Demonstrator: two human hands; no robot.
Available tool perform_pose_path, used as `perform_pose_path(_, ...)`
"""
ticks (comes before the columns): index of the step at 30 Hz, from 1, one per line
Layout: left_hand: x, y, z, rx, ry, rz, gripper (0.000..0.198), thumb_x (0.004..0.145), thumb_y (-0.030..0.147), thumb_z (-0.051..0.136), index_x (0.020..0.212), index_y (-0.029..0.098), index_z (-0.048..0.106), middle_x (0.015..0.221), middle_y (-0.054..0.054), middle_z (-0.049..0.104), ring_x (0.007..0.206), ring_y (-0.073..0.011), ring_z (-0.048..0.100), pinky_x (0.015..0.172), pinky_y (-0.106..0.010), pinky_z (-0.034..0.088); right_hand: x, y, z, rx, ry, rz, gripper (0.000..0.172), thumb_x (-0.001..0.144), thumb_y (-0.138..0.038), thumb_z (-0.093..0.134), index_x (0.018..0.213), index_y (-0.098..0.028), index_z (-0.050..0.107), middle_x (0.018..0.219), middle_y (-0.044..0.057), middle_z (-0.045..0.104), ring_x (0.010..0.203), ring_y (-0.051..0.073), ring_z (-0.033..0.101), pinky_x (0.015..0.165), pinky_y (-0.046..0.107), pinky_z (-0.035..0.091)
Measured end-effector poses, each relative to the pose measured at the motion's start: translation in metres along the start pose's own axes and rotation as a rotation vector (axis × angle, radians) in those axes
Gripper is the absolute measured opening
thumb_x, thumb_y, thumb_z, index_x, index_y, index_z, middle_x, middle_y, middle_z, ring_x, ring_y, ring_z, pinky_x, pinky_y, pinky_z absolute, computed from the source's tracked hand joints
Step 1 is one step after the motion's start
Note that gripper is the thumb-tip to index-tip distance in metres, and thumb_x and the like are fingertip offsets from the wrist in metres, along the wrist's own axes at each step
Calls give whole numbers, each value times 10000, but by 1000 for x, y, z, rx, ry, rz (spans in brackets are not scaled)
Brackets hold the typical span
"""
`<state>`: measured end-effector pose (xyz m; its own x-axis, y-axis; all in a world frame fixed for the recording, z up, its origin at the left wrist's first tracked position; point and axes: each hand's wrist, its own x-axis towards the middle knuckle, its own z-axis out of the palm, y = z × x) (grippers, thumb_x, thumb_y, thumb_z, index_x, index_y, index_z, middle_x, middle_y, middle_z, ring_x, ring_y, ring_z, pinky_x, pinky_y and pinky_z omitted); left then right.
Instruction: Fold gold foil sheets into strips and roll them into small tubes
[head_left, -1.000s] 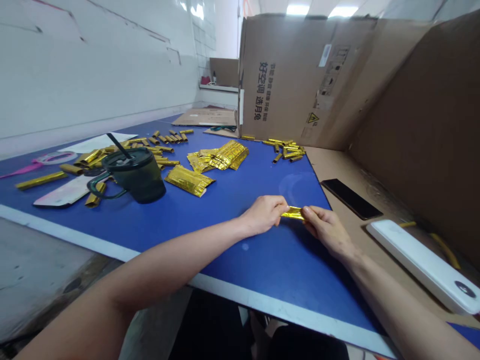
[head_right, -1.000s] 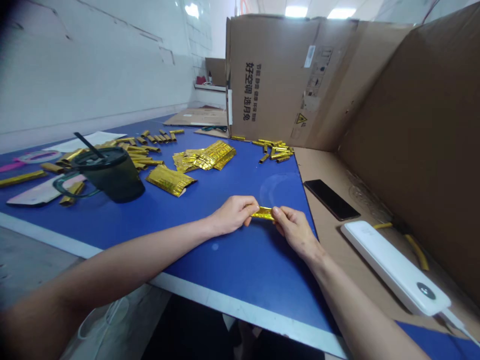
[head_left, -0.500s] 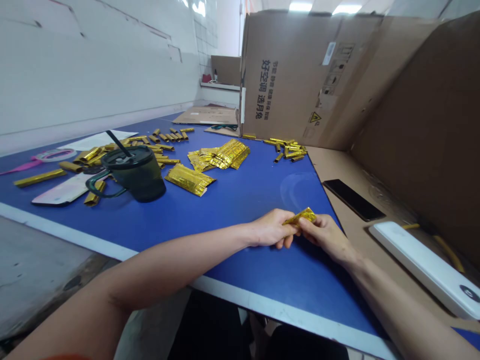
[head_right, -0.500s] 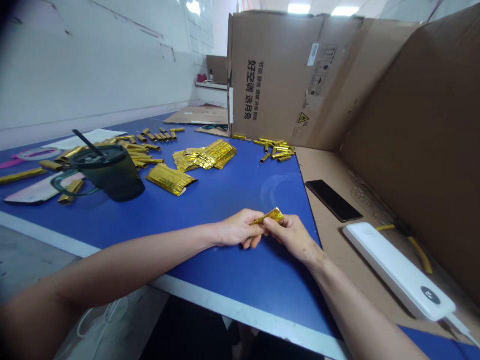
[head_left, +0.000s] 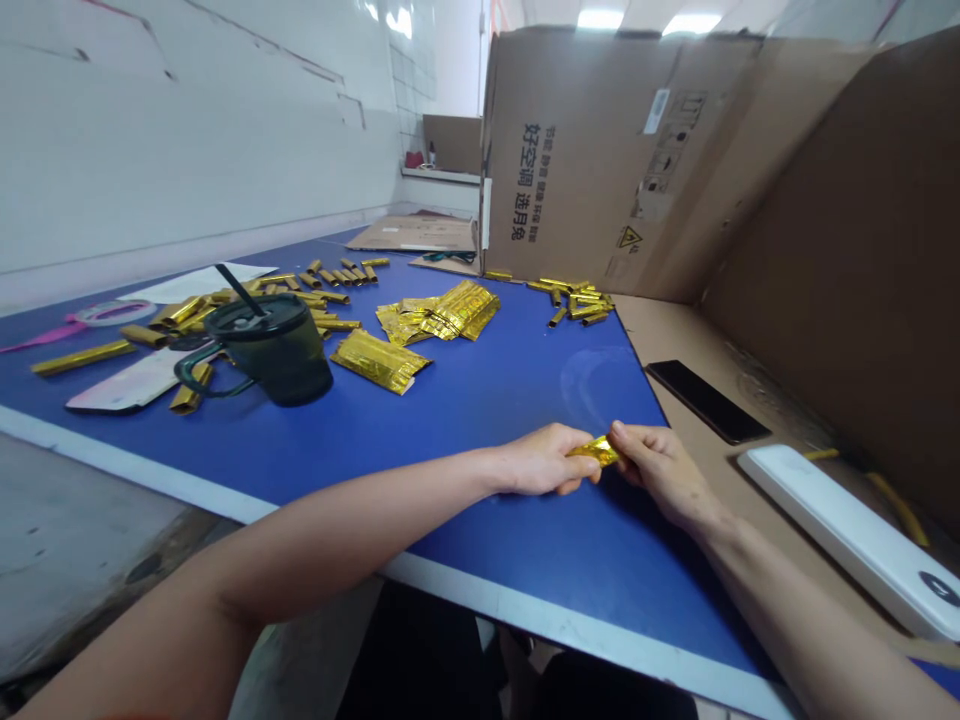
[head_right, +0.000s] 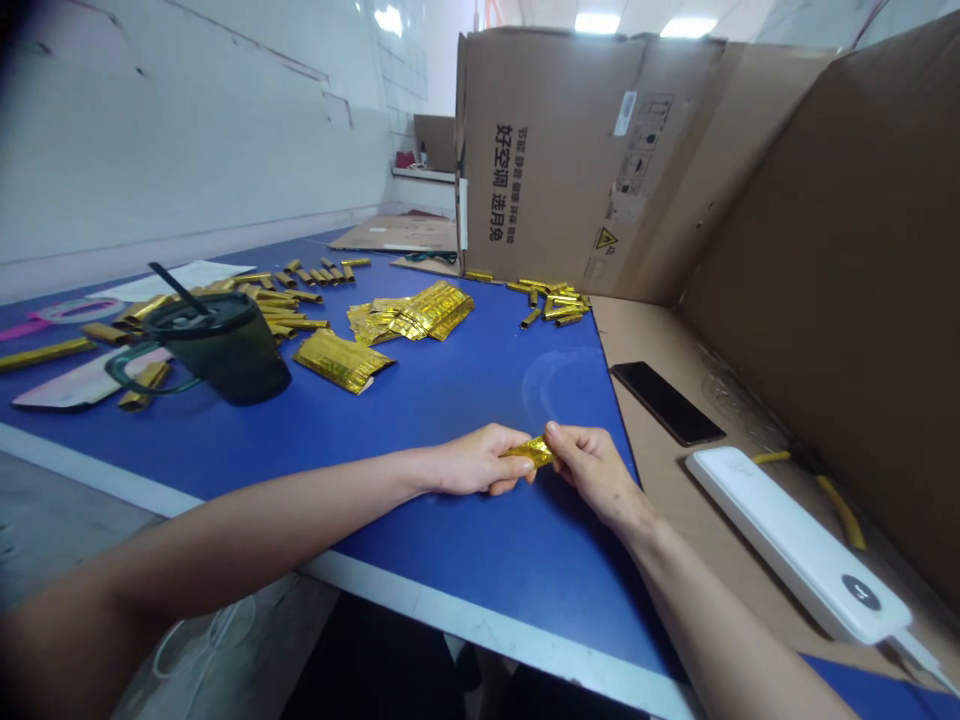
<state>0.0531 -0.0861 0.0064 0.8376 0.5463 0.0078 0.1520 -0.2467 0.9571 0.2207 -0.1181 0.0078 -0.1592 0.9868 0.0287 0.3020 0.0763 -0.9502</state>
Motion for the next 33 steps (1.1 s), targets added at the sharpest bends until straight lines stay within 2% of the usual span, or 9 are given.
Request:
perform_pose_path(5, 1, -2, -1, 35, 86, -28, 285, 823, 371, 339, 729, 147, 489, 418, 73, 382, 348, -42, 309, 367, -161, 244, 1, -2, 1, -4, 4, -45, 457, 774, -503, 422, 483, -153, 464, 413, -52, 323, 386, 54, 234, 389, 227, 150)
perform_pose_path(10, 3, -2, -4, 75, 54, -54, 259, 814, 354, 371, 702, 144, 471, 409, 80, 363, 345, -35, 307, 367, -152, 250, 0, -3, 1, -30, -159, -5, 433, 754, -526, 435, 567, -146, 524, 440, -58, 322, 393, 52, 234, 383, 217, 158)
perform_pose_path(15, 2, -2, -4, 29, 41, -80, 211, 812, 342, 370, 759, 150, 437, 482, 58, 466, 366, -49, 418, 388, -159, 319, 0, 3, 2, -42, -187, -20, 434, 767, -514, 425, 513, -162, 418, 440, -62, 310, 406, 50, 223, 394, 217, 162)
perform_pose_path(17, 2, -2, -4, 44, 48, -66, 208, 815, 336, 361, 780, 149, 444, 478, 63, 455, 357, -44, 404, 383, -156, 309, 0, 4, 3, -59, -179, -22, 428, 785, -501, 404, 522, -164, 414, 441, -62, 309, 405, 51, 218, 396, 218, 162)
perform_pose_path(21, 1, 0, -7, 116, 73, -42, 216, 818, 333, 350, 776, 155, 465, 443, 77, 409, 344, -40, 341, 370, -154, 266, 0, 3, 3, -70, -83, -33, 415, 783, -493, 414, 530, -165, 432, 445, -56, 316, 410, 57, 237, 399, 222, 165)
perform_pose_path(25, 2, 4, -19, 177, 89, -8, 205, 797, 315, 395, 707, 148, 473, 447, 68, 423, 373, -38, 349, 388, -151, 266, 0, 1, 3, -42, -62, -37, 422, 775, -497, 422, 517, -163, 444, 427, -55, 319, 400, 58, 235, 395, 226, 153)
perform_pose_path(29, 4, 6, -33, 125, 264, -26, 208, 754, 347, 463, 698, 147, 471, 445, 61, 456, 338, -38, 349, 366, -156, 252, 0, -1, 2, -45, -86, -11, 385, 758, -474, 463, 539, -158, 478, 406, -66, 319, 383, 52, 226, 387, 223, 136)
perform_pose_path(33, 7, 4, -35, 80, 397, -3, 210, 737, 343, 489, 688, 140, 478, 431, 60, 451, 343, -41, 363, 370, -156, 258, 0, -3, 2, -73, -215, 24, 358, 761, -449, 473, 567, -150, 510, 393, -72, 324, 371, 48, 232, 382, 217, 146)
